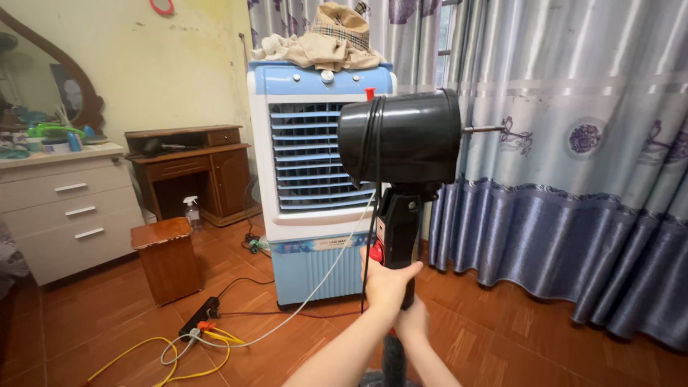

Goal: The person attaches the motor housing to the fan stand, rotates it to align the components, and secures it by tightening the red knob. The person then adjusts the power cord and inspects the assembly.

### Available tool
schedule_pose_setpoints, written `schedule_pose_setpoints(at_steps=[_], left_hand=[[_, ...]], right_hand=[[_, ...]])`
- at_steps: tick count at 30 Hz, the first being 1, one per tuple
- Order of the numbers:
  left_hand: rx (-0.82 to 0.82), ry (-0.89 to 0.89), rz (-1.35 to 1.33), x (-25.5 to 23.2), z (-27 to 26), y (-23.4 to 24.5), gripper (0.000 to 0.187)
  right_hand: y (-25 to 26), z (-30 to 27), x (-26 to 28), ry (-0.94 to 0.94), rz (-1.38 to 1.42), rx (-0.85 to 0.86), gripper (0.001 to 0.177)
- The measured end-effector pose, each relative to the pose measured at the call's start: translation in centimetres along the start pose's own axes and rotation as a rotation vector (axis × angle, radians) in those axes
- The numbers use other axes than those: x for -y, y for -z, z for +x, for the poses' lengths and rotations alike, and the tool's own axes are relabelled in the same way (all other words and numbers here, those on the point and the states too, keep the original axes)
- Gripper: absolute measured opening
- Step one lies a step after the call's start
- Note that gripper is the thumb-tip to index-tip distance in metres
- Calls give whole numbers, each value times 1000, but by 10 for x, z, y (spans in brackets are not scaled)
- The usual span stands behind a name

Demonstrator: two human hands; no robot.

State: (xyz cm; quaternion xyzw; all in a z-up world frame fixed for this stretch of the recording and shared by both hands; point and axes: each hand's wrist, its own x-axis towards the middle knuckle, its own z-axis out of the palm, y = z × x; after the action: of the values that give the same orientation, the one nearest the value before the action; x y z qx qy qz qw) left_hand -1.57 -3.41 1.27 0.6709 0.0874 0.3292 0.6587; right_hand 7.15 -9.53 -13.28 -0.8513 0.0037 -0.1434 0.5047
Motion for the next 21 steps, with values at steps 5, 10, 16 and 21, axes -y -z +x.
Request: schedule_pose_setpoints(at_steps=[5, 10, 16, 21], left_hand=[[20, -7, -25, 4, 1, 3, 82], [27, 7, 10, 7, 9, 5, 86], [49, 60, 61, 16, 16, 6, 97], [131, 8, -49, 18, 20, 14, 97]], right_hand=[[-7, 4, -12, -41, 341, 27, 53], [-10, 12, -8, 4, 469, 59, 54], [29, 0, 9, -168, 574, 472, 60], [85, -15, 54, -296, 708, 495, 92]])
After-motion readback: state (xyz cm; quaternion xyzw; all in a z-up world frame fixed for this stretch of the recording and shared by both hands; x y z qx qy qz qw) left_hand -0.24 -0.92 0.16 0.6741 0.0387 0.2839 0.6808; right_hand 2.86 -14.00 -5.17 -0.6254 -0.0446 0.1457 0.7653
